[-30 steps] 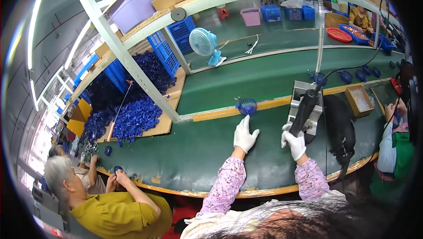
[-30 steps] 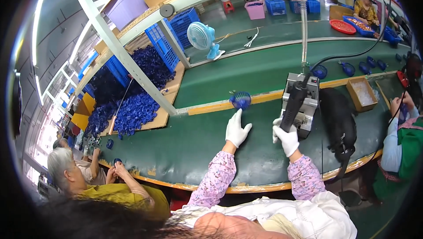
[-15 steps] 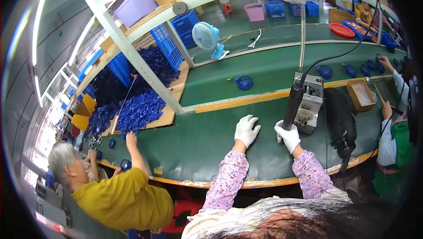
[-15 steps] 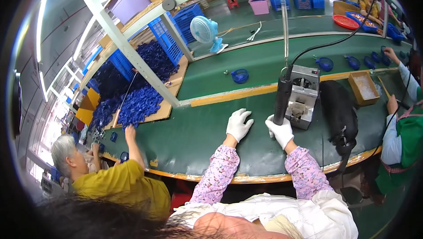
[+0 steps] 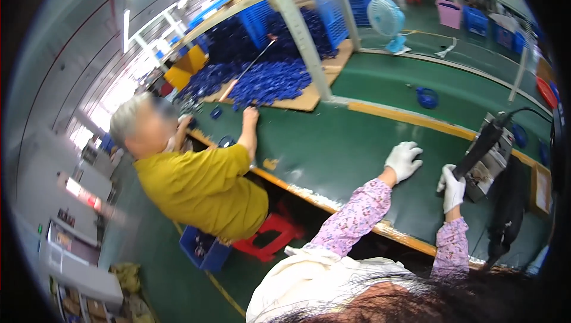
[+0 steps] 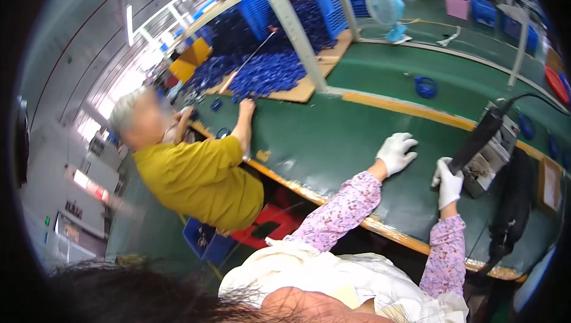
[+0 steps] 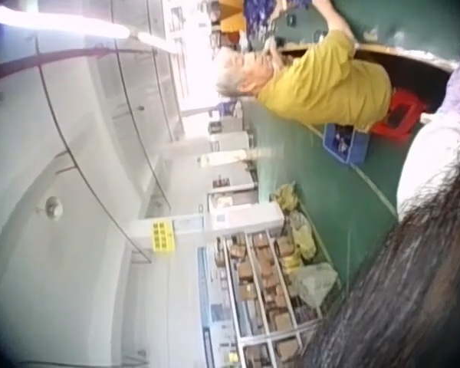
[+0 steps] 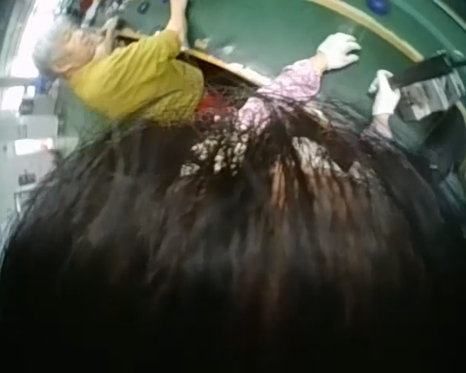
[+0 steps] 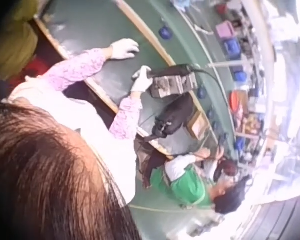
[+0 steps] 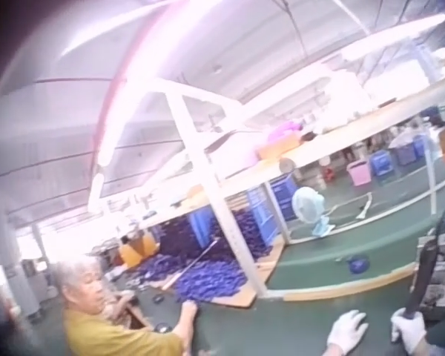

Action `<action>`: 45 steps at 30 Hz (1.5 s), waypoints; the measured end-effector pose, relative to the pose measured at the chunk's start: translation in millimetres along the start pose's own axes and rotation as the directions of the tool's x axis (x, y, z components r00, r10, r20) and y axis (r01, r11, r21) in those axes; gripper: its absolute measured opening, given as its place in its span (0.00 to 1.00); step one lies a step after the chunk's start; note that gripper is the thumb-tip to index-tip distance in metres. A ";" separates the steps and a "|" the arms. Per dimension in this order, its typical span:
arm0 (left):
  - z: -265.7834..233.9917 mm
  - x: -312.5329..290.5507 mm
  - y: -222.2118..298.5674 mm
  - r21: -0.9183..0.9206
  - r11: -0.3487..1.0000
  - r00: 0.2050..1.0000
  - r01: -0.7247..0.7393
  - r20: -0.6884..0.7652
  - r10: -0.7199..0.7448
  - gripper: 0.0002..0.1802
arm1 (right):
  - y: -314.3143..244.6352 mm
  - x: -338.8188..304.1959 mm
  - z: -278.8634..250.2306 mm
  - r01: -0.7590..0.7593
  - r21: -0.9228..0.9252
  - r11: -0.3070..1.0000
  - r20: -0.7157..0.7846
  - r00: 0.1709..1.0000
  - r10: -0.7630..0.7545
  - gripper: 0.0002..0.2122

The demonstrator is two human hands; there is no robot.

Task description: The person assembles portable fans by placing circuit boards into fan grilles and driving screws into them with an electric screwdriver, then pushing the assembled parts along the workstation.

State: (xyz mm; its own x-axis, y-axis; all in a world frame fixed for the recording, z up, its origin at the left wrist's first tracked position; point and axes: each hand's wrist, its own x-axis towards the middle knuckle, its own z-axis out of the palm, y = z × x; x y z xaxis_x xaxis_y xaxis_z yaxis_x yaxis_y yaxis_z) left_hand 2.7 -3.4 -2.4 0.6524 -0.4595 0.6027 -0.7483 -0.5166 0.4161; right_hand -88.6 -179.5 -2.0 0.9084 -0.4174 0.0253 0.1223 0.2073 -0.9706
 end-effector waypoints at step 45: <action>-29.4 -50.7 11.0 0.187 0.981 0.998 0.057 0.025 -0.063 0.14 | -1.7 -21.6 17.5 -0.030 -0.256 0.966 -0.060 0.998 0.015 0.12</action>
State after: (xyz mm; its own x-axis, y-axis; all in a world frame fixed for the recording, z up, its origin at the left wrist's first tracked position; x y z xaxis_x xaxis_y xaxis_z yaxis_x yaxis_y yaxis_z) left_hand -42.2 35.5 -8.4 0.7007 -0.4441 0.5584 -0.6742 -0.6682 0.3146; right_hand -101.4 -155.4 3.3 0.8847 -0.4662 -0.0039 -0.0117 -0.0138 -0.9998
